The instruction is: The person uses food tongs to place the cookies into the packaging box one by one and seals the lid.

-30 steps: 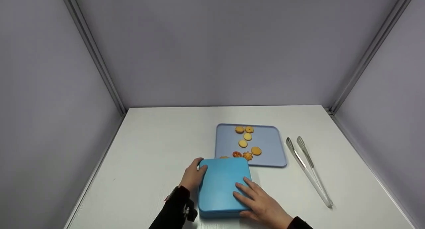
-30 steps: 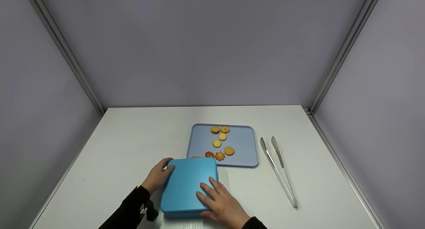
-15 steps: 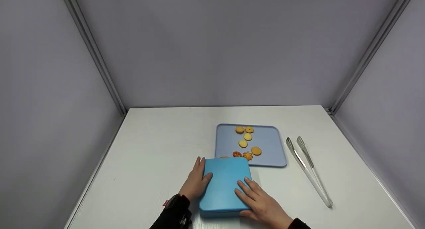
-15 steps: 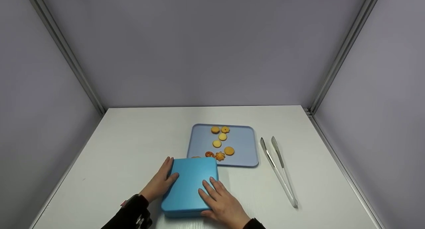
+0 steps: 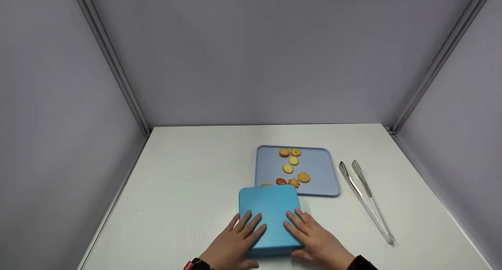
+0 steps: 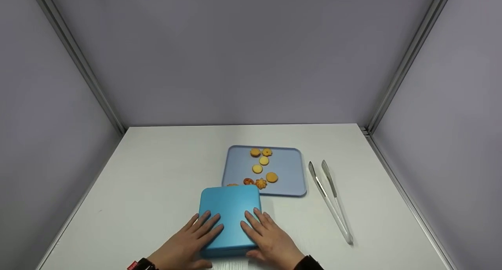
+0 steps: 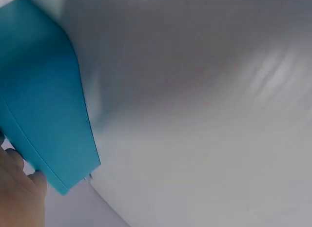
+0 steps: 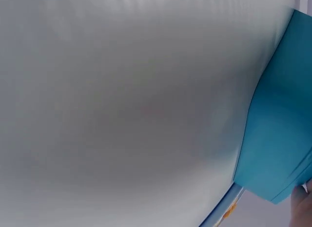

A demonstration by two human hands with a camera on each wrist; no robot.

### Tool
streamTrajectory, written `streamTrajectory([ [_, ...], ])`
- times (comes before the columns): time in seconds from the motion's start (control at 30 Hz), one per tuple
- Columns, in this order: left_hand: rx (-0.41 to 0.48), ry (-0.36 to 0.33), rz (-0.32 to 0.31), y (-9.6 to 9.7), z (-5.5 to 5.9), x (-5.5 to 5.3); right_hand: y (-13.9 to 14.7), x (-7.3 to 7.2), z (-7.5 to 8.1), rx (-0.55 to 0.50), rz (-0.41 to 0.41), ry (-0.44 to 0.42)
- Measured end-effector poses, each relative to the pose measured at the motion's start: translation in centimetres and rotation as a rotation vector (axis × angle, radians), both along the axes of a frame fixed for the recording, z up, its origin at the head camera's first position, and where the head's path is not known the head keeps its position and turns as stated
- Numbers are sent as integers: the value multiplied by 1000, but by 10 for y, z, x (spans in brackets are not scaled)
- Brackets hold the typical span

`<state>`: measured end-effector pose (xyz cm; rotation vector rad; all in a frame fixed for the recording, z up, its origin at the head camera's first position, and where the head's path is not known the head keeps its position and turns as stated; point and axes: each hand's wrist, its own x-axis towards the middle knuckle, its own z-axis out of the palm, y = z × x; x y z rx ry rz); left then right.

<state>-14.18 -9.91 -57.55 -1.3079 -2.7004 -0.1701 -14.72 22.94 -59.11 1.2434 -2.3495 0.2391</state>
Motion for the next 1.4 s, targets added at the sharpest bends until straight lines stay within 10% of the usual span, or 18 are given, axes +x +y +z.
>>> streamTrajectory([
  [0.23,30,130,-29,1,-4,3,13,-9,2,43,7,-32],
  [1.4,86,220,-77,6,-11,-6,26,-16,-2,2,150,48],
])
